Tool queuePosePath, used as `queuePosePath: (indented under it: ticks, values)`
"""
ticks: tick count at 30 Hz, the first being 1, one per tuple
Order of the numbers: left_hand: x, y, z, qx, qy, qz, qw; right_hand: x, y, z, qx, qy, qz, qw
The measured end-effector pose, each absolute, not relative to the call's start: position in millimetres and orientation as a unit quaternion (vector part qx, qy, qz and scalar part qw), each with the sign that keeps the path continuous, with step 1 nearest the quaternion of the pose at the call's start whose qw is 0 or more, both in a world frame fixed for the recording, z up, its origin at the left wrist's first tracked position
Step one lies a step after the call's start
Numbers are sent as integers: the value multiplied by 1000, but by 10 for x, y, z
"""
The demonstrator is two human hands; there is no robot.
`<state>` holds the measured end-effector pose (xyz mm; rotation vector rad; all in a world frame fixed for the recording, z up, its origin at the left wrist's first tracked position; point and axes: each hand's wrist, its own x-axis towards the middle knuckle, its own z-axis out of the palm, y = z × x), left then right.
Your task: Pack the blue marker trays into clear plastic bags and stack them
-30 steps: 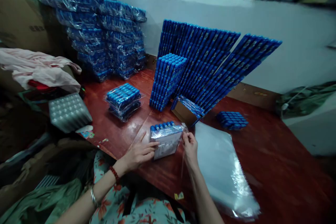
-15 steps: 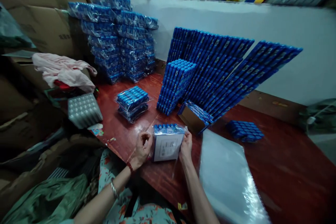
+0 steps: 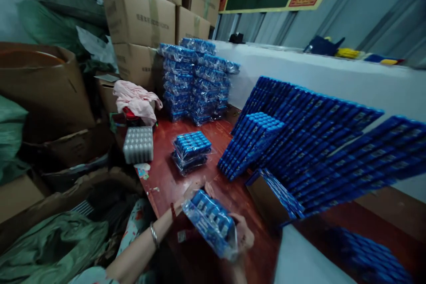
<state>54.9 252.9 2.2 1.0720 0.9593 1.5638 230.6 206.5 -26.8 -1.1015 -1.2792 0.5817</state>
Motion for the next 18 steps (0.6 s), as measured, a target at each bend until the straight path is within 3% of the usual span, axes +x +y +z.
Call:
queuePosePath:
  ticks: [8, 10, 15, 18]
  values:
    - [146, 2261, 122, 555, 374, 498, 552, 1912, 1647, -799, -365, -801, 69, 470]
    - [50, 2180, 92, 522, 418, 532, 519, 1902, 1601, -833, -361, -809, 95, 454]
    - [-304, 1739, -176, 278, 576, 693, 333, 2167, 1963, -561, -502, -655, 224, 519]
    - [-310, 1245, -486, 108, 648, 705, 267, 2243, 2239, -387, -544, -599, 359, 465]
